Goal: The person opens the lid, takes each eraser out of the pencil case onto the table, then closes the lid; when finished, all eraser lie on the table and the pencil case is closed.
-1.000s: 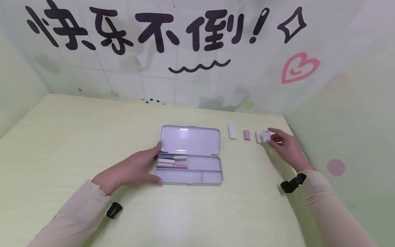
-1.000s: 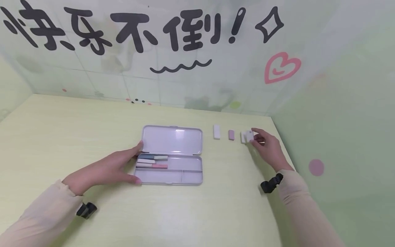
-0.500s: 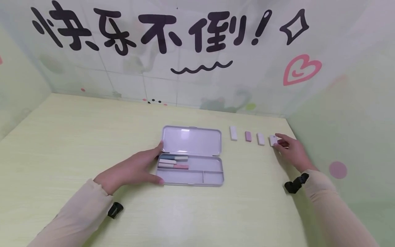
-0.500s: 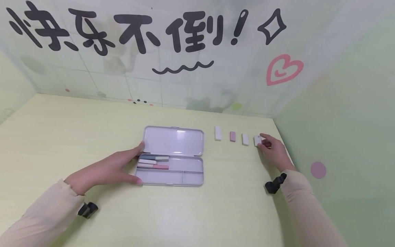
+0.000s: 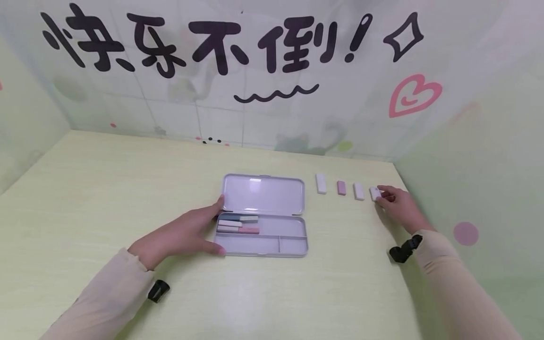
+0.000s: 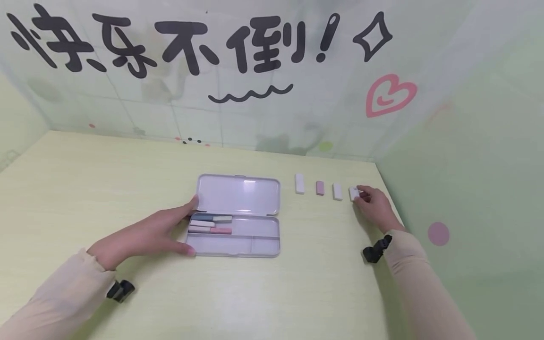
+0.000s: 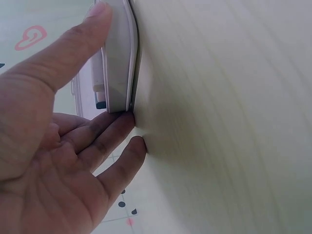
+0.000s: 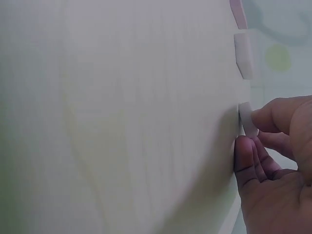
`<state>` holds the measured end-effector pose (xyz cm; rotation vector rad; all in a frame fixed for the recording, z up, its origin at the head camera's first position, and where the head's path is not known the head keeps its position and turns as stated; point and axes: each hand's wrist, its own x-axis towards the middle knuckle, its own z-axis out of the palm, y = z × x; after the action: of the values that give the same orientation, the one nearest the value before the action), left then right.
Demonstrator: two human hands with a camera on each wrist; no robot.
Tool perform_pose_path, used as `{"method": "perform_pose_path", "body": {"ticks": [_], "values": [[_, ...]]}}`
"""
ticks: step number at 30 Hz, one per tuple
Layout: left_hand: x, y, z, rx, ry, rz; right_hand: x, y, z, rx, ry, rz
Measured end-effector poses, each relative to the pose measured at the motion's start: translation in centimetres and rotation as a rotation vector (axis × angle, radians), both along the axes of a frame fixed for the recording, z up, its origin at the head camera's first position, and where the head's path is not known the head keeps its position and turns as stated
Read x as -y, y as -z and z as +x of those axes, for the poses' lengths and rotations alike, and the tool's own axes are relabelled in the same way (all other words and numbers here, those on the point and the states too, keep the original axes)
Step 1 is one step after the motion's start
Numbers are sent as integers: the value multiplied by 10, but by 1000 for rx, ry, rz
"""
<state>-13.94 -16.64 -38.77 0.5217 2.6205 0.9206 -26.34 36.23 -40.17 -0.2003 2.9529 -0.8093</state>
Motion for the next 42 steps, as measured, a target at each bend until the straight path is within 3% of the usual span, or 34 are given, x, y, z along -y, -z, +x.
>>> {"method": "perform_pose_path", "body": {"ticks": [23, 31, 34, 37, 42], "values": [[-2, -1, 1, 19, -16, -12, -3, 5, 0, 59, 63, -53], [0, 0, 1, 2, -7, -17, 0, 4, 3, 74, 101, -120], [0, 0, 1, 4, -9, -12, 4, 5, 3, 16, 125, -109], [0, 0, 1, 6, -9, -8, 15, 4, 5, -94, 122, -95], [0, 0, 1, 5, -7, -14, 47, -3, 13, -244, 22, -97]]}}
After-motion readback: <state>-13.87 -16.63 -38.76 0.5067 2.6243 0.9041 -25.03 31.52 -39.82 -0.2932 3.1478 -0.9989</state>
